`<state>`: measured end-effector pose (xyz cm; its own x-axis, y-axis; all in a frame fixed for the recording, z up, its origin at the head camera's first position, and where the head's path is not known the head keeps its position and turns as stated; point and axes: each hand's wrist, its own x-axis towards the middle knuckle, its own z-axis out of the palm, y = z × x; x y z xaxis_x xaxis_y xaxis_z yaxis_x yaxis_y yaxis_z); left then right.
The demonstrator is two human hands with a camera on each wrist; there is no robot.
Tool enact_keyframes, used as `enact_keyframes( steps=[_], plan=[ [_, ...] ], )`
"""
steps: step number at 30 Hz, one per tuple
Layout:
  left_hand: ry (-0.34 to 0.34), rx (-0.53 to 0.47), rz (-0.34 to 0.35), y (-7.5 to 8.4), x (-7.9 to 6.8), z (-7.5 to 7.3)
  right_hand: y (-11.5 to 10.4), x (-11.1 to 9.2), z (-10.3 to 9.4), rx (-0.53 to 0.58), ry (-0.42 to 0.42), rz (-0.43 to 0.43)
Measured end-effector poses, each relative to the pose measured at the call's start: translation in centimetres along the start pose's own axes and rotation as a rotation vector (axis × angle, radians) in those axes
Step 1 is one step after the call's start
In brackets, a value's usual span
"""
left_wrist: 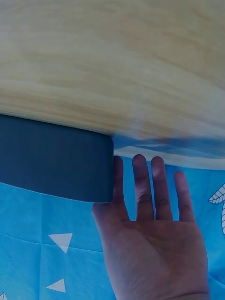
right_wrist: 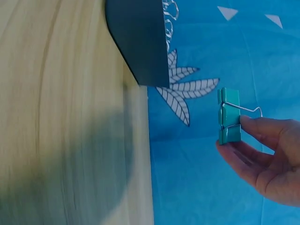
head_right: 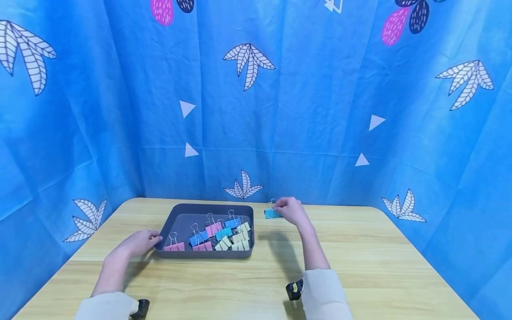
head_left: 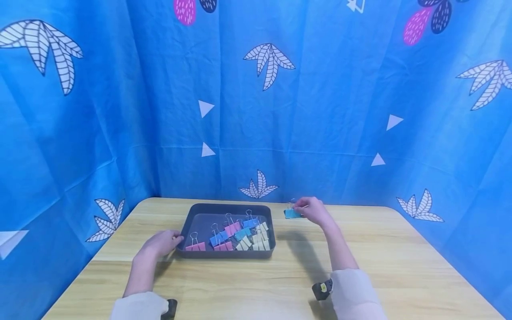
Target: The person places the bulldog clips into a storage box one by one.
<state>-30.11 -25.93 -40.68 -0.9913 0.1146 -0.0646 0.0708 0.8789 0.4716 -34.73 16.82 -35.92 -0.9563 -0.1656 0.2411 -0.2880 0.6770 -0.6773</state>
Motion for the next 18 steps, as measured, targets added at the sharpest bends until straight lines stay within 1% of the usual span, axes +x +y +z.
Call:
enact_keyframes(
  steps=[3, 6, 16, 18],
  plan=[
    [0.003, 0.0, -0.002, 0.1, -0.1, 0.0, -0.7, 0.1, 0.6, -0.022, 0.002, -0.016],
    [0.005, -0.004, -0.001, 0.2, -0.1, 0.0, -1.4, 0.4, 1.2, -0.028, 0.009, -0.015],
    [-0.002, 0.0, 0.009, 0.1, -0.2, -0.1, -3.8, 0.8, 3.4, -0.022, 0.031, -0.072],
    [-0.003, 0.002, 0.007, 0.1, -0.1, -0.1, -4.3, 0.9, 3.8, -0.018, 0.035, -0.072]
  ],
)
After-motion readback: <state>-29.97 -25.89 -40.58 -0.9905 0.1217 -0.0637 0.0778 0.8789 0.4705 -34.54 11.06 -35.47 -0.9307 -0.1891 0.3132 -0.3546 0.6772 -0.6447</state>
